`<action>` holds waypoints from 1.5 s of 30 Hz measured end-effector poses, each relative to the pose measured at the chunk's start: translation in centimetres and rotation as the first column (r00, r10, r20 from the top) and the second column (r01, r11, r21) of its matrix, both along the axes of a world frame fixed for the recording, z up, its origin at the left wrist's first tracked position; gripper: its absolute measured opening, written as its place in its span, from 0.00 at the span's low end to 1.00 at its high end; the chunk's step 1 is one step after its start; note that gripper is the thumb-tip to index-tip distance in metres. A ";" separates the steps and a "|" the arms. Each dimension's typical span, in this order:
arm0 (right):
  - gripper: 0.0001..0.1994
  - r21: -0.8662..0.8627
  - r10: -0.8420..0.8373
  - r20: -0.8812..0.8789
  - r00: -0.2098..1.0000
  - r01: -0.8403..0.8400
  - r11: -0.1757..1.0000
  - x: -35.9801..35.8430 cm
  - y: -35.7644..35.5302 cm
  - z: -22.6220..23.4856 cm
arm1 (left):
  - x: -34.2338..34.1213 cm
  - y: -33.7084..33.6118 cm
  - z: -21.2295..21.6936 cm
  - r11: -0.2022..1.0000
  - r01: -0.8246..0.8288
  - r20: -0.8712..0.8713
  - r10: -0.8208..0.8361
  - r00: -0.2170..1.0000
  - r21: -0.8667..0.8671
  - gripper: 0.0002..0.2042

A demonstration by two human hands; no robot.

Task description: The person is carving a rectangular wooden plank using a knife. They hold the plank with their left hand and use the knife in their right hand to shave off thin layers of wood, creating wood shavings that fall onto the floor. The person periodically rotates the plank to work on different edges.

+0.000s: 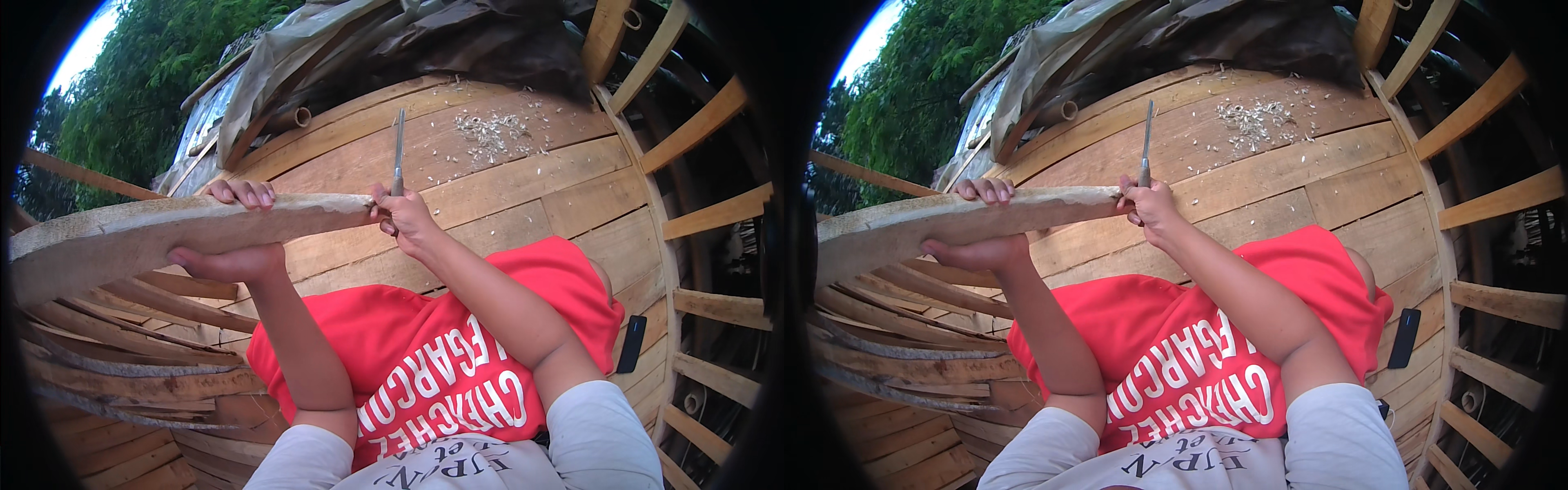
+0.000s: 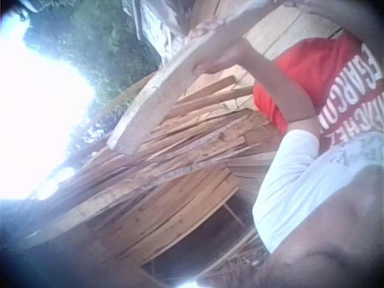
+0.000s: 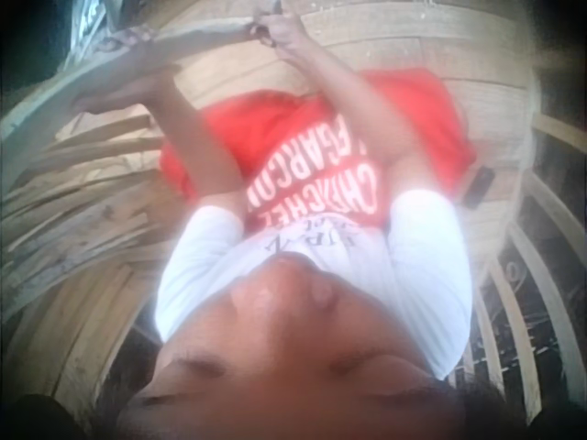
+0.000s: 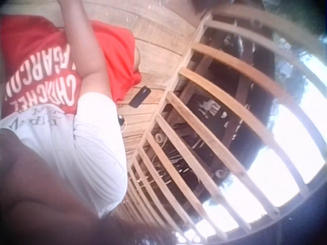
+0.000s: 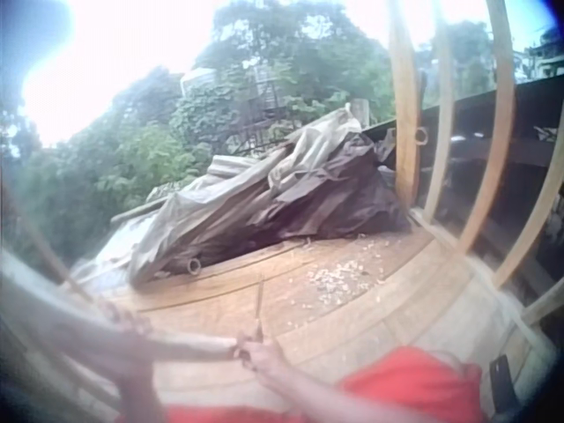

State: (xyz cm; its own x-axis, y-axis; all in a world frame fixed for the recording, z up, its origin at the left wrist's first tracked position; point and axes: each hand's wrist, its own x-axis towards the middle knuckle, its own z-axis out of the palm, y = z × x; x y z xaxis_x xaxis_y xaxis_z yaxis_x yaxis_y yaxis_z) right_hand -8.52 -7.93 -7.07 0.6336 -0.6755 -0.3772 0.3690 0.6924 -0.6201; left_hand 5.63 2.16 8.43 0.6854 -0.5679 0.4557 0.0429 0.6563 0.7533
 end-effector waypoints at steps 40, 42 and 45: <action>0.34 -0.242 0.002 -0.926 0.377 -0.600 0.763 -0.7 0.4 0.5 | 1.4 -0.2 -0.1 0.959 -0.280 -0.106 0.283 0.953 0.047 0.42; 0.34 -0.336 -0.096 -0.913 0.396 -0.599 0.727 -0.8 0.6 0.3 | 1.5 0.0 -0.4 0.974 -0.225 -0.092 0.227 0.970 0.034 0.42; 0.30 -0.413 -0.184 -0.882 0.433 -0.526 0.743 -0.9 -0.9 -1.3 | -0.4 -1.2 0.5 0.957 -0.282 -0.029 0.285 0.958 0.067 0.43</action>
State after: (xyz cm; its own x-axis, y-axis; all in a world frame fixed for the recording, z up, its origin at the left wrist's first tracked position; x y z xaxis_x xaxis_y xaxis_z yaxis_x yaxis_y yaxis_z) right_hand -9.37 -8.81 -8.37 0.3537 -0.8611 -0.3652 -0.6583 0.0482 -0.7512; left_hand 5.20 0.95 8.96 0.8386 -0.3738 0.3963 -0.1087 0.5980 0.7941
